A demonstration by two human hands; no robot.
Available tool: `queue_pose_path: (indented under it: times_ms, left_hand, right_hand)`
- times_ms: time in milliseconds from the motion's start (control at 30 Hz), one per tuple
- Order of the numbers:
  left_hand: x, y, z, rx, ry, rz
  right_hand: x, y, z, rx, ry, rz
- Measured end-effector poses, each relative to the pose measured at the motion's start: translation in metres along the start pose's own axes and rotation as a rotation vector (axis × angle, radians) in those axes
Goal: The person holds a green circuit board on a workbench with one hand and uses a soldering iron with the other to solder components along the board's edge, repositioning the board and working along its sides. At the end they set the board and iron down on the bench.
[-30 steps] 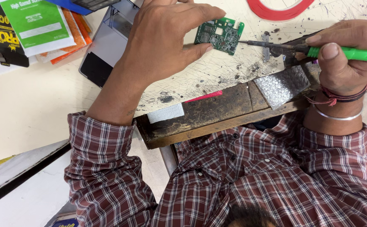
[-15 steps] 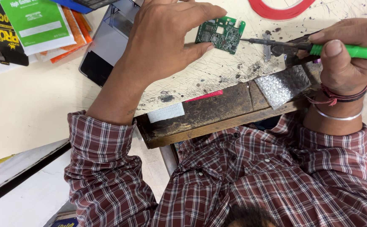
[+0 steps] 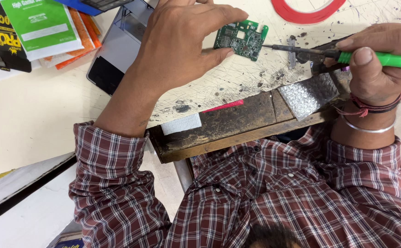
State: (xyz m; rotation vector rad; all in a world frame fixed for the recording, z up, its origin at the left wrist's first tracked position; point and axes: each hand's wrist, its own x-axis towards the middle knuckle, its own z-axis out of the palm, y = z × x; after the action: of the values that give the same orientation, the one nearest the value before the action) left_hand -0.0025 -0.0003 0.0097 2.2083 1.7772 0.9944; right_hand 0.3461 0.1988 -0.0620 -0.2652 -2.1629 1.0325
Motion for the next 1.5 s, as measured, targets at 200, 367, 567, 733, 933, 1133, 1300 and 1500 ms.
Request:
queue_pose_path:
  times_ms: [200, 367, 567, 733, 933, 1133, 1300, 1500]
  left_hand:
    - [-0.0007, 0.0006, -0.0006, 0.004, -0.029, -0.038]
    - [-0.0010, 0.0005, -0.0008, 0.001, -0.004, -0.011]
    - [0.0007, 0.0004, 0.0003, 0.022, 0.006, 0.001]
    - [-0.0015, 0.0001, -0.0012, -0.005, -0.007, -0.013]
    - [-0.0023, -0.0018, 0.0001, 0.009, -0.009, -0.008]
    - [-0.0028, -0.0010, 0.0009, -0.004, 0.003, -0.003]
    - [-0.0012, -0.0011, -0.0016, -0.023, -0.005, 0.001]
    - [-0.0012, 0.0001, -0.0009, 0.007, -0.028, -0.026]
  right_hand:
    - [-0.0007, -0.0005, -0.0012, 0.004, 0.006, 0.005]
    - [-0.0008, -0.0005, -0.0013, 0.006, 0.003, 0.003]
    - [0.0000, 0.0003, -0.0010, 0.004, 0.001, -0.001]
    - [-0.0005, 0.0010, 0.0002, 0.011, -0.003, 0.001]
    - [-0.0007, 0.0010, -0.0008, 0.011, -0.009, -0.001]
    - [-0.0008, 0.0022, 0.0005, 0.013, -0.014, -0.002]
    - [-0.0005, 0.0024, -0.0006, 0.024, -0.022, -0.008]
    - [-0.0037, 0.0015, 0.0013, 0.016, -0.004, 0.011]
